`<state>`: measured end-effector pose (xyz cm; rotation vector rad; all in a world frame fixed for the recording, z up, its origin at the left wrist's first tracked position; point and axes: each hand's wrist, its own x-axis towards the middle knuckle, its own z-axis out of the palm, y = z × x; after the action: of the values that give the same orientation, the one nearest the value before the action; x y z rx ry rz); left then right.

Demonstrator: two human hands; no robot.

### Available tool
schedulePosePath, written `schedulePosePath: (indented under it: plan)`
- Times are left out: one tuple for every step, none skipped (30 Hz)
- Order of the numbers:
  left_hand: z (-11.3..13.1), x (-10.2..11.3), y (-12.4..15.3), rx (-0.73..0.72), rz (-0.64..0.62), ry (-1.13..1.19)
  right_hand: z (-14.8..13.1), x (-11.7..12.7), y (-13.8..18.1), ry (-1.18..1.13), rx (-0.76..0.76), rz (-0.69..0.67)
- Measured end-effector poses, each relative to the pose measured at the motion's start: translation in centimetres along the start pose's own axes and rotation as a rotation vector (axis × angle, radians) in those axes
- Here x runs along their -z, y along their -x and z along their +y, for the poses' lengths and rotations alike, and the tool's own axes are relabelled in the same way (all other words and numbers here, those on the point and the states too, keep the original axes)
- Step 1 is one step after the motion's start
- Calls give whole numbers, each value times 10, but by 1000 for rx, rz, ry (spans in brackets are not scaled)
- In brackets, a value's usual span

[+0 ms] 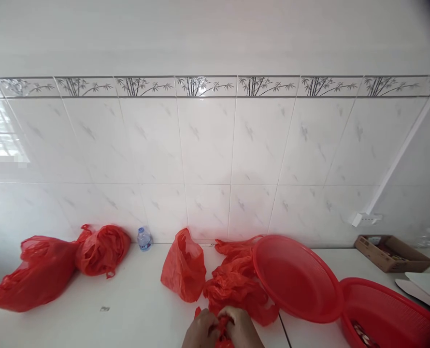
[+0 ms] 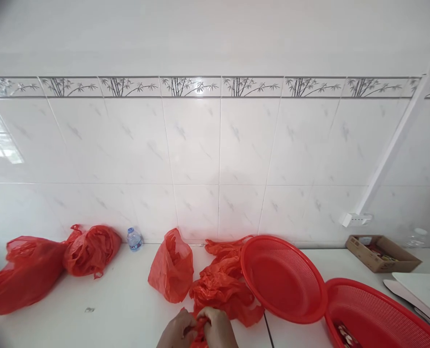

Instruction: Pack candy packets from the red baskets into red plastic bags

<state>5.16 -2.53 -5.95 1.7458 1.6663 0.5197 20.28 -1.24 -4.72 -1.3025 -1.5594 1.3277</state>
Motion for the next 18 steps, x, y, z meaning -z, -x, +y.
schedulePosePath:
  plan:
    - [-2,-2,0,-2,-1,1,-2,0,1,-26,-15,-36]
    - [-4,-4,0,-6,0,5,-3,1,1,-57,-27,-67]
    - [-6,-5,1,-8,-1,11,-2,1,1,-86,-33,-91]
    - [-9,-5,1,-2,-6,16,1,2,-1,-107,-36,-92]
    - [-12,-5,2,9,-9,18,6,3,-3,-116,-40,-82]
    - [-16,-4,4,22,-9,13,15,4,-5,-112,-46,-53]
    - [-21,-2,6,38,-3,-4,25,6,-9,-96,-56,1]
    - [-27,1,8,57,13,-35,37,9,-12,-74,-73,66]
    - [-33,4,11,80,34,-76,50,12,-16,-50,-98,155]
    - [-41,8,13,104,56,-117,64,17,-19,-25,-127,251]
    - [-48,12,16,137,72,-156,76,22,-21,-4,-162,314]
    - [-56,15,19,178,74,-187,87,26,-22,8,-204,356]
    - [-63,17,22,218,75,-213,97,30,-23,12,-232,365]
    - [-69,19,24,252,70,-228,104,33,-23,9,-255,357]
    - [-73,19,25,281,60,-230,110,34,-22,1,-264,343]
    - [-77,19,26,298,50,-222,114,35,-21,-7,-265,332]
    - [-79,17,25,302,45,-205,117,34,-20,-16,-265,333]
    - [-79,15,24,290,43,-180,119,33,-19,-22,-265,342]
